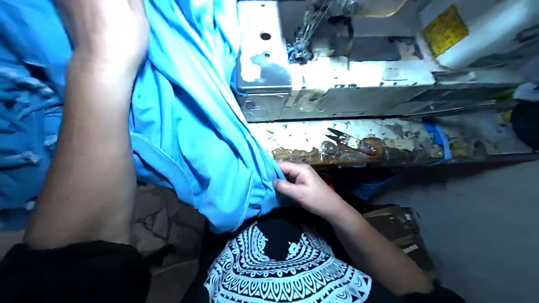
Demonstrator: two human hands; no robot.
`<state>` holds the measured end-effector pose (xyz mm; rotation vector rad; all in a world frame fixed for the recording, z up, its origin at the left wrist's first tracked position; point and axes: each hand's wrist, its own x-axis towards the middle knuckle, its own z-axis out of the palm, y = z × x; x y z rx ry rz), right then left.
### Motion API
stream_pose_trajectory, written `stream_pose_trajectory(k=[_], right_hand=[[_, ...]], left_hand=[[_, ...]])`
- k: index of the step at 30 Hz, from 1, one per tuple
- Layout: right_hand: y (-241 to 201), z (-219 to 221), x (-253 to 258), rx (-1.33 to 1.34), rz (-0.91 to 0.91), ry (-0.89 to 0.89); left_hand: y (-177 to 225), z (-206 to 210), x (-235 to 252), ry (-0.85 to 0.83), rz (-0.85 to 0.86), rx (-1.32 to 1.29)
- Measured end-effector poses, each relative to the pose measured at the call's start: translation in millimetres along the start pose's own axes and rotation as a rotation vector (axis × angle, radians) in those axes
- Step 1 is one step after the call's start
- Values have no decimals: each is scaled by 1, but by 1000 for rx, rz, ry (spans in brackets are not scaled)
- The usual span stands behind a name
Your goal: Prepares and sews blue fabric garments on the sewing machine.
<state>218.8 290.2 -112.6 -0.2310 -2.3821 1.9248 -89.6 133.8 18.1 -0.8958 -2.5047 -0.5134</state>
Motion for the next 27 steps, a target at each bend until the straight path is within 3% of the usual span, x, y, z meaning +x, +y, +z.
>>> stream_pose_trajectory(k=[2,5,7,11,13,17,19,21,24,27], right_hand=[[0,-11,-13,115,71,-1],[13,-22,-33,385,169,36],[21,-27,-39,570,214,76],[27,-30,-50,768,256,154],[35,-28,-57,691,202,232],[49,-23,-85,117,-224,476],[41,-27,-94,30,-288,414],[35,-23,-90,-3,-237,408],[30,-22,-76,396,-54,323],[35,-17,-66,682,-70,249]], left_hand=[[18,3,-20,-121,110,-178],[66,13,-106,-171,330,-574],[98,20,-157,-316,427,-781],[130,55,-197,-476,575,-722],[135,58,-195,-474,607,-729],[146,42,-180,-462,588,-869],[154,40,-172,-420,580,-862],[160,41,-172,-376,505,-903],[166,37,-195,-356,235,-1112],[161,41,-232,-404,26,-1196]])
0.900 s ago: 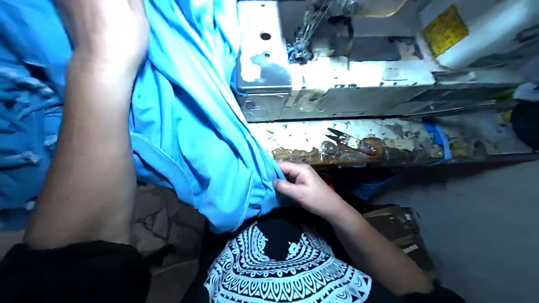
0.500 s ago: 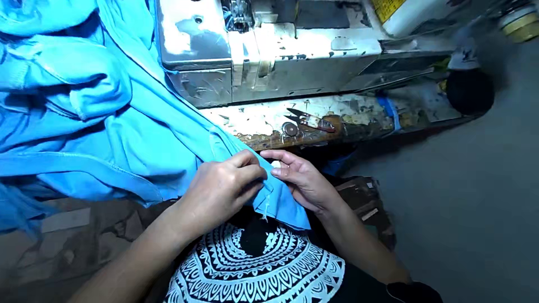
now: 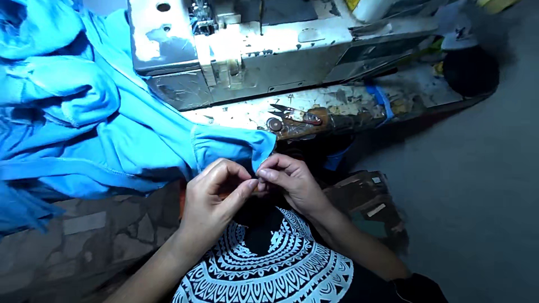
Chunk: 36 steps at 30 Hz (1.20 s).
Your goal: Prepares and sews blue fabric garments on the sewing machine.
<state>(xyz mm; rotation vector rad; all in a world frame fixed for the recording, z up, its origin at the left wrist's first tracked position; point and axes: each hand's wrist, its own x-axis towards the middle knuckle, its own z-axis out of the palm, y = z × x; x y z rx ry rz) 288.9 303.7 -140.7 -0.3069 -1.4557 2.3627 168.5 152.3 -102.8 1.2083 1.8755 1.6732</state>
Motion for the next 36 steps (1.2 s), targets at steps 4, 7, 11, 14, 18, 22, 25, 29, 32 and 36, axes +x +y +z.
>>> stream_pose_trajectory(k=[4,7,11,14,18,22,25,29,32,36], right_hand=[[5,-6,2,-121,-136,85],[4,-17,-7,-214,-218,173],[6,-28,-15,-594,-490,368],[-8,-33,-8,-1045,-537,327],[-10,-13,10,-826,-301,186],[-4,10,12,-4,22,9],[-5,15,14,97,21,-15],[-10,14,8,-2,-76,-13],[-13,9,5,-296,-218,95],[-3,-6,9,-651,-307,308]], left_hand=[[-6,-4,3,11,95,175],[-4,3,36,-87,255,521],[-24,20,74,-194,269,694],[-15,10,69,-196,314,503],[0,-3,36,-92,85,-14],[-1,2,7,-73,-136,-181],[-4,-1,11,-27,-116,-75],[-3,-5,19,-41,41,147],[-1,-7,24,-59,168,301],[3,-10,16,-166,-124,-26]])
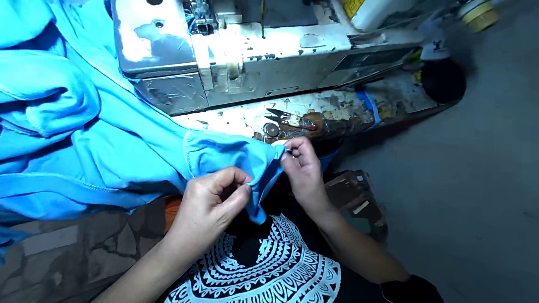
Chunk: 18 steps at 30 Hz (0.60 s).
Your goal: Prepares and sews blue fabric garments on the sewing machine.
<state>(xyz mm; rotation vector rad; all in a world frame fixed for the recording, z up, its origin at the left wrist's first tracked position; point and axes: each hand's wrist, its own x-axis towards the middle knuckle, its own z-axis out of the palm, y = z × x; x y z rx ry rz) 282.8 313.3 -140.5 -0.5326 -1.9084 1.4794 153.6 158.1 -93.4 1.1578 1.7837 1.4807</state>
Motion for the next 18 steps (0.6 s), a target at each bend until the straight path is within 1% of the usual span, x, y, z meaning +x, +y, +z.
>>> stream_pose_trajectory(k=[2,3,4,5,6,7,8,9,10,12,13,14,16,18], right_hand=[[7,5,-9,-138,50,-57],[11,8,-14,-151,81,-88],[13,10,-17,-67,138,-114],[11,7,-15,126,220,-143],[4,1,-10,418,319,-187],[-5,-7,-4,712,429,-257],[-12,-15,2,954,516,-348],[-17,-19,8,1114,564,-432],[-20,-20,12,1179,595,-492],[-24,-17,18,1116,613,-568],[-26,-14,21,1034,585,-563],[-29,-12,24,952,520,-559],[-37,-12,30,755,267,-581],[-48,-12,27,540,-19,-529]], left_hand=[[3,-8,1,-60,-140,-405],[10,-17,3,-58,-190,-641],[18,-29,5,-40,-203,-830],[25,-40,4,-11,-174,-947],[27,-49,-2,-2,-141,-992],[24,-56,-12,-4,-122,-941],[19,-62,-25,15,-127,-818],[13,-67,-36,57,-134,-670],[9,-71,-43,113,-128,-525],[5,-77,-53,224,-52,-315],[6,-80,-56,256,17,-232],[8,-83,-58,281,89,-138],[14,-84,-64,337,172,63],[17,-78,-69,397,213,220]])
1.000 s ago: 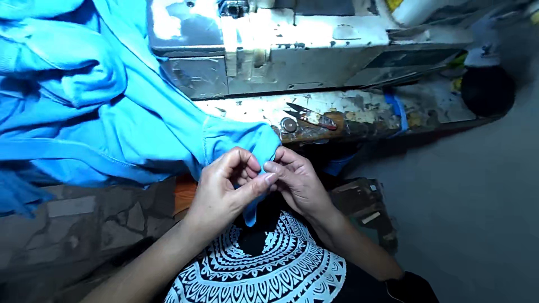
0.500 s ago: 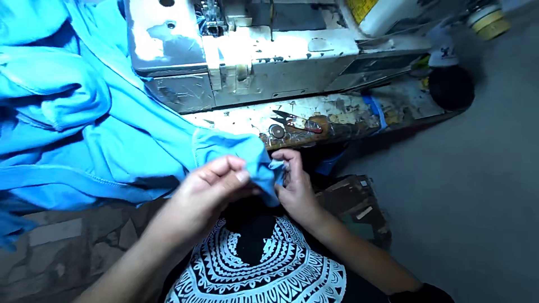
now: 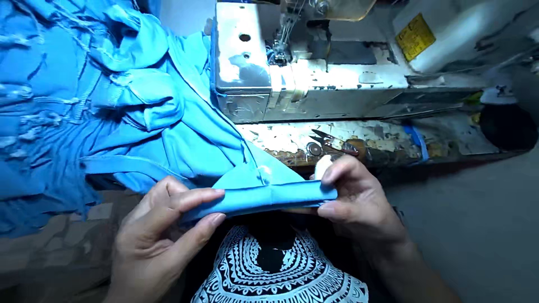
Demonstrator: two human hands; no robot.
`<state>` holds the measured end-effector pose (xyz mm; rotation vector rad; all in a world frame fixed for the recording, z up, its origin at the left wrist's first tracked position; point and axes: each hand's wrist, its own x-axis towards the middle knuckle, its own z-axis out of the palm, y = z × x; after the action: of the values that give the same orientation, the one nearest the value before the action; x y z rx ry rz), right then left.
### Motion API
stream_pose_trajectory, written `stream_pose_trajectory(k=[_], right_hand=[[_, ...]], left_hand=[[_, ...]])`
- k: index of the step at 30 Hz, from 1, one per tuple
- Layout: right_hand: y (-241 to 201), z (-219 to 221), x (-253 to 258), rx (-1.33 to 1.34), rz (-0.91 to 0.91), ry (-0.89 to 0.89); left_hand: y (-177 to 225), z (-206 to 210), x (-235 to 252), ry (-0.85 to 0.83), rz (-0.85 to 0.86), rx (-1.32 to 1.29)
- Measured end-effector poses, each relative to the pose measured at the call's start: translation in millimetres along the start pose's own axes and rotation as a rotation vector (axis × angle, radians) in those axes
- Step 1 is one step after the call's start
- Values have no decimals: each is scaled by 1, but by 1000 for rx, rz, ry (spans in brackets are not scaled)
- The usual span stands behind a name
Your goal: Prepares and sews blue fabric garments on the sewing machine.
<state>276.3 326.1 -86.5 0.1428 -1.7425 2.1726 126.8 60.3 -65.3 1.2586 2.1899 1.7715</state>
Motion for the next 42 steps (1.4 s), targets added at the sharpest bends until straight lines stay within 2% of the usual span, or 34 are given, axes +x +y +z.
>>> stream_pose_trajectory(k=[4,6,7,9,10,13,15,17,20,26,30,33,36,38,40,42], right_hand=[[0,25,-8,-713,-281,228],[5,27,-7,-898,-372,303],[5,27,-4,-915,-396,308],[1,28,9,-819,-378,278],[-1,29,18,-699,-323,274],[5,20,55,-38,-33,250],[16,13,76,253,109,249],[26,7,91,327,131,261],[30,6,107,275,88,269],[35,12,115,235,41,243],[38,14,118,124,48,257],[32,5,110,-113,33,216],[24,-3,79,-417,-252,345],[16,-8,71,-453,-436,390],[7,-11,81,-483,-477,333],[4,-9,101,-476,-405,272]], left_hand=[[-4,6,4,135,187,173],[-9,11,15,122,151,127],[-9,15,25,97,53,-8],[1,24,57,69,-121,-327],[9,25,77,52,-89,-288],[9,25,157,59,278,218],[-11,31,207,-72,331,568],[-28,48,248,-218,298,696],[-34,70,282,-243,226,719],[-3,72,275,-265,194,591],[-14,71,282,-264,196,595],[-29,67,292,-249,193,681],[-19,47,255,-238,366,646],[-10,33,220,-292,489,579],[-13,32,203,-364,577,634],[-20,37,202,-333,608,646]])
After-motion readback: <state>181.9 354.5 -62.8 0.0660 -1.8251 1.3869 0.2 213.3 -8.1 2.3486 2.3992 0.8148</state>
